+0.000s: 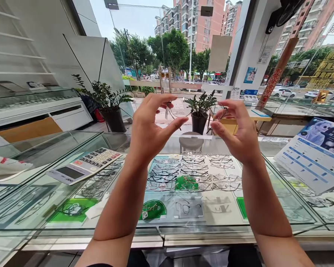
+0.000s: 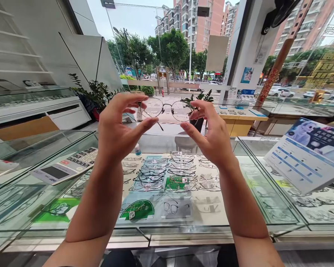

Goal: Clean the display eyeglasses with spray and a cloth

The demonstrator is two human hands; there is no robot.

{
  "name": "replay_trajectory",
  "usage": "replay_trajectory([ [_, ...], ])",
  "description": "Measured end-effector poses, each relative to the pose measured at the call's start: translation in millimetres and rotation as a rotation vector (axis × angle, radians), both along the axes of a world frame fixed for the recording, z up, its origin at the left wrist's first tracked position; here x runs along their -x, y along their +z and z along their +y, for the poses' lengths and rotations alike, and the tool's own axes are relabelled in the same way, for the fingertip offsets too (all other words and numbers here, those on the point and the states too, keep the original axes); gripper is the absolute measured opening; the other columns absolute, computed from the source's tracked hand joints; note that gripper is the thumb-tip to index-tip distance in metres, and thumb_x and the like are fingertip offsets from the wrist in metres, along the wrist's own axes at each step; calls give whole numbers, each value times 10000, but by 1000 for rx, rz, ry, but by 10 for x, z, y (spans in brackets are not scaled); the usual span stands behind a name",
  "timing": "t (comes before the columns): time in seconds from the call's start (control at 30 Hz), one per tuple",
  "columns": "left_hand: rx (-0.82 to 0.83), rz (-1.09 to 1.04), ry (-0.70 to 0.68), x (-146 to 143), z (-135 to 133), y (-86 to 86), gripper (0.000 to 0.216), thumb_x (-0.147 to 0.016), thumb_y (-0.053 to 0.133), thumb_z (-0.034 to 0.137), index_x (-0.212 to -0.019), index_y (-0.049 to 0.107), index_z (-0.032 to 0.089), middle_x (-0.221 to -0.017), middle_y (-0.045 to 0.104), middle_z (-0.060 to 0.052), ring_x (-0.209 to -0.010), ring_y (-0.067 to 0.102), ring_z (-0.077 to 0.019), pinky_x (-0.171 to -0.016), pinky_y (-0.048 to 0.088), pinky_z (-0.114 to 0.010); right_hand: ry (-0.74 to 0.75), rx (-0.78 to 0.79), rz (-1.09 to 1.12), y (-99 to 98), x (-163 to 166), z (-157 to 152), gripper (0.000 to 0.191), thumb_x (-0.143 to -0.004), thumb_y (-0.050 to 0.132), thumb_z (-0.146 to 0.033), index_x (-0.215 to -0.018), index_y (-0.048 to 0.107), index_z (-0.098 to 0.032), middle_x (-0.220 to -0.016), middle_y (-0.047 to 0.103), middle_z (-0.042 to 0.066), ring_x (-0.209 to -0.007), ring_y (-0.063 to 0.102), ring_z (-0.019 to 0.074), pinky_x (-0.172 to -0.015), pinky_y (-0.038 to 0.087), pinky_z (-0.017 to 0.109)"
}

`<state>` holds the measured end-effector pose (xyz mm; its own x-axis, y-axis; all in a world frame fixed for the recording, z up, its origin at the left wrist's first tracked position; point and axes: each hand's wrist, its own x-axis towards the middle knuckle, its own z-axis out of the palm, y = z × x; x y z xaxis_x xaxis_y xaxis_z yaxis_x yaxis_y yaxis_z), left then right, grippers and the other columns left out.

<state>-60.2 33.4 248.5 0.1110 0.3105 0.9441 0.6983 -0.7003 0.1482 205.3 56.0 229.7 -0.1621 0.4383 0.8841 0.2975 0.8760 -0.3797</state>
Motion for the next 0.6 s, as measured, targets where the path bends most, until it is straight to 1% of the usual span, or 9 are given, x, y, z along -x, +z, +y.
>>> replay_trajectory([
  [0.13,22,-47,-6,-61,106,-63,561,-976,764,729,-1323,715,291,-1237,789,-75,-1074,741,-245,-963,615,-424,-1,27,28,6,-29,57,461,-1014,793,-577,-1400,668,-356,-1159,752,39,-1118,741,254,-1126,594,477],
  [0.3,23,-82,9,-141,261,-168,554,-984,768,712,-1344,699,297,-1261,773,-75,-1088,737,-244,-917,605,-417,17,44,44,-39,-52,160,467,-1026,770,-602,-1417,671,-367,-1230,766,56,-1176,743,273,-1072,628,481],
  [0.43,4,-109,45,-212,396,-269,529,-1029,712,699,-1403,657,330,-1306,750,-76,-1149,724,-250,-924,612,-424,45,68,53,-94,-73,246,527,-1019,760,-640,-1470,662,-385,-1282,763,65,-1217,738,291,-1055,641,488],
  [0.6,11,-126,52,-265,496,-366,557,-1053,664,707,-1490,605,366,-1344,704,-90,-1210,710,-275,-950,624,-458,4,36,35,-123,-104,285,494,-1035,759,-598,-1475,660,-396,-1275,767,58,-1189,752,281,-998,647,460],
])
